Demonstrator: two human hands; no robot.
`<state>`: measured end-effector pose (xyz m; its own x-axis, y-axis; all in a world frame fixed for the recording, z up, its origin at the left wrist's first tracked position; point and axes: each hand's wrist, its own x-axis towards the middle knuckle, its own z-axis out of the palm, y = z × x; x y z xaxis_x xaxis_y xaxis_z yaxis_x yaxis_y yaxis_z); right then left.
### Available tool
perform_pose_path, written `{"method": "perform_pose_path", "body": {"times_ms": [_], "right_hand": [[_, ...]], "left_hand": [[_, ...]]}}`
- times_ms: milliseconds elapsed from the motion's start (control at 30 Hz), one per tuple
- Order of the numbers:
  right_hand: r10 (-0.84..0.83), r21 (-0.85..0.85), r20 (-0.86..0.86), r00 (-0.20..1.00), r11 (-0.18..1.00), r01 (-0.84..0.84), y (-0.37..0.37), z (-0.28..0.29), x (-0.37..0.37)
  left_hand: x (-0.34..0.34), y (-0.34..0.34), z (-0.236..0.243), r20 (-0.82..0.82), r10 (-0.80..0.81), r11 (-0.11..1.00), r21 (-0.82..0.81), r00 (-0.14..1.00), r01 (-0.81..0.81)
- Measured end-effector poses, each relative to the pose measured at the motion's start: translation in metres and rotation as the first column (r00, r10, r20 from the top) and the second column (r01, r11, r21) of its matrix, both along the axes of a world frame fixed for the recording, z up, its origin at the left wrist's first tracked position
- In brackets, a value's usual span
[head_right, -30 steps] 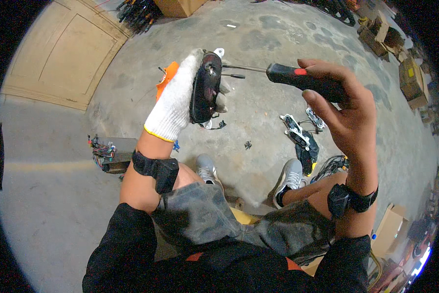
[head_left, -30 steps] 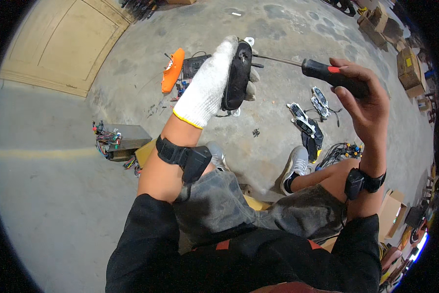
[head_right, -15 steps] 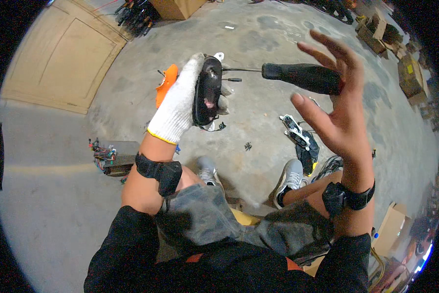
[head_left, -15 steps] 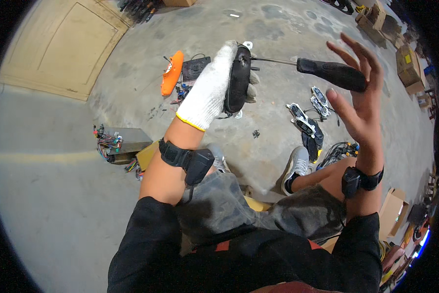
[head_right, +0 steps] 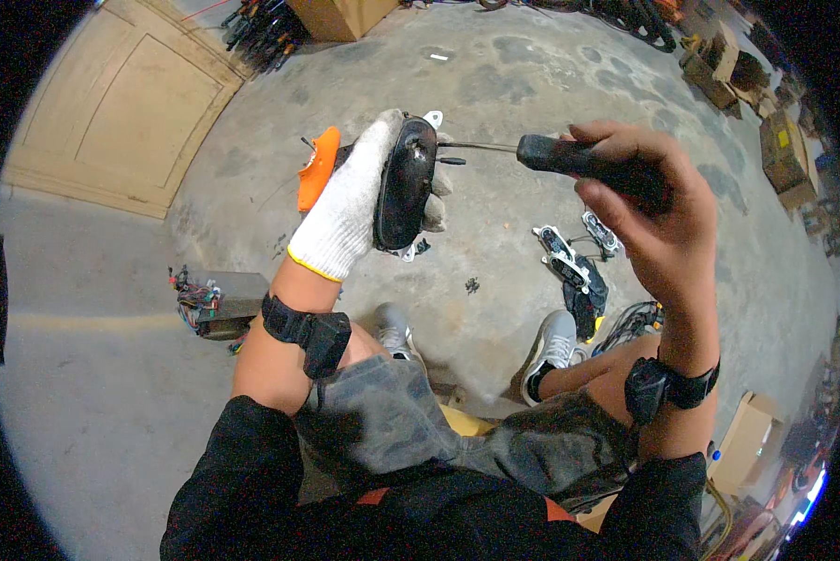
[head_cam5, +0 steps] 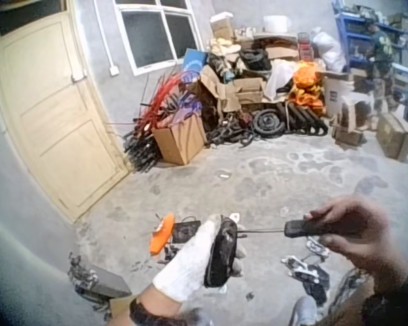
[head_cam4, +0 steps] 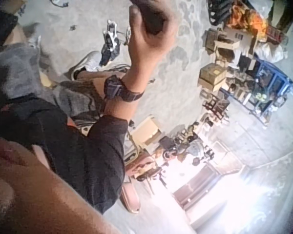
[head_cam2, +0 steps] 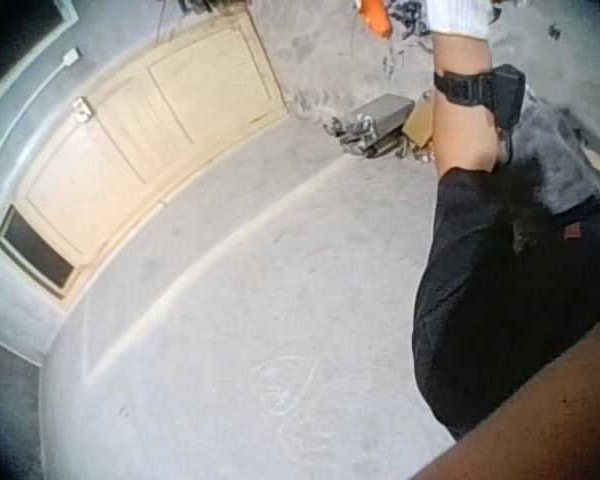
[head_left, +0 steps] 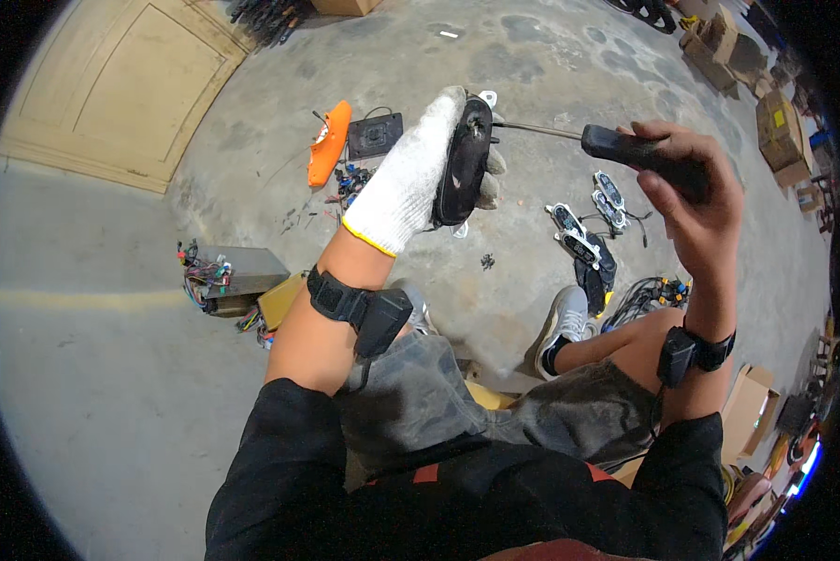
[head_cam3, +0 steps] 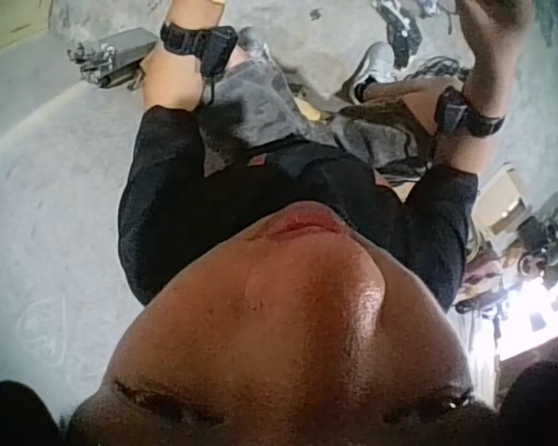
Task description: Using a screwdriver to repair a small electronic component, possibly a motorcycle display or sensor.
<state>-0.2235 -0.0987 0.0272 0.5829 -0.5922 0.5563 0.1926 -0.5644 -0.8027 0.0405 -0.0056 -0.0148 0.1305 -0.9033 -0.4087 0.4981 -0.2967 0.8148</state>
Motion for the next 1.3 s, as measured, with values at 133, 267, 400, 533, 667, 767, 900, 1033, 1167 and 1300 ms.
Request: {"method": "perform_pose_path", "body": {"times_ms": [133,267,400,533,667,767,900,1033,1167,1300], "right_hand": [[-0.226,0.119,-0.188,0.956,0.961,0.250,0.008,0.013,-0.004],[-0.379,0.198,-0.309,0.872,0.872,0.448,0.012,0.014,-0.003],[-0.465,0.147,-0.359,0.809,0.828,0.541,0.004,0.004,0.004],[-0.226,-0.137,0.015,0.974,0.964,0.226,-0.001,-0.012,0.011],[-0.048,0.057,0.128,0.991,0.998,0.041,0.000,-0.016,0.004],[0.060,0.021,0.033,0.998,0.998,-0.061,-0.004,-0.012,-0.001],[0.073,-0.073,-0.019,0.997,0.995,-0.074,-0.003,-0.004,-0.003],[-0.129,0.248,-0.120,0.984,0.956,0.155,0.007,0.007,-0.005],[-0.260,0.262,-0.229,0.938,0.912,0.316,0.014,0.016,-0.001],[-0.397,0.167,-0.292,0.870,0.874,0.456,0.014,0.015,0.003]], "left_hand": [[-0.002,-0.001,0.000,0.013,0.009,1.000,-0.022,1.000,-0.008],[-0.002,-0.003,-0.001,0.010,-0.013,1.000,-0.018,1.000,0.013],[-0.002,-0.003,-0.003,-0.013,-0.014,0.999,-0.049,1.000,0.013],[-0.002,-0.007,-0.003,-0.040,0.086,0.996,-0.028,0.996,-0.087],[-0.002,-0.006,-0.003,-0.039,0.081,0.996,-0.028,0.996,-0.082],[-0.001,-0.004,-0.003,-0.021,0.044,0.998,-0.043,0.999,-0.045],[0.002,-0.002,-0.001,-0.053,0.035,0.997,-0.071,0.998,-0.039],[0.002,-0.001,-0.001,-0.053,0.014,0.997,-0.079,0.998,-0.019],[0.001,0.000,-0.001,-0.013,0.016,1.000,-0.021,1.000,-0.016],[0.000,0.001,-0.001,0.023,0.030,0.998,-0.057,0.999,-0.028]]}}
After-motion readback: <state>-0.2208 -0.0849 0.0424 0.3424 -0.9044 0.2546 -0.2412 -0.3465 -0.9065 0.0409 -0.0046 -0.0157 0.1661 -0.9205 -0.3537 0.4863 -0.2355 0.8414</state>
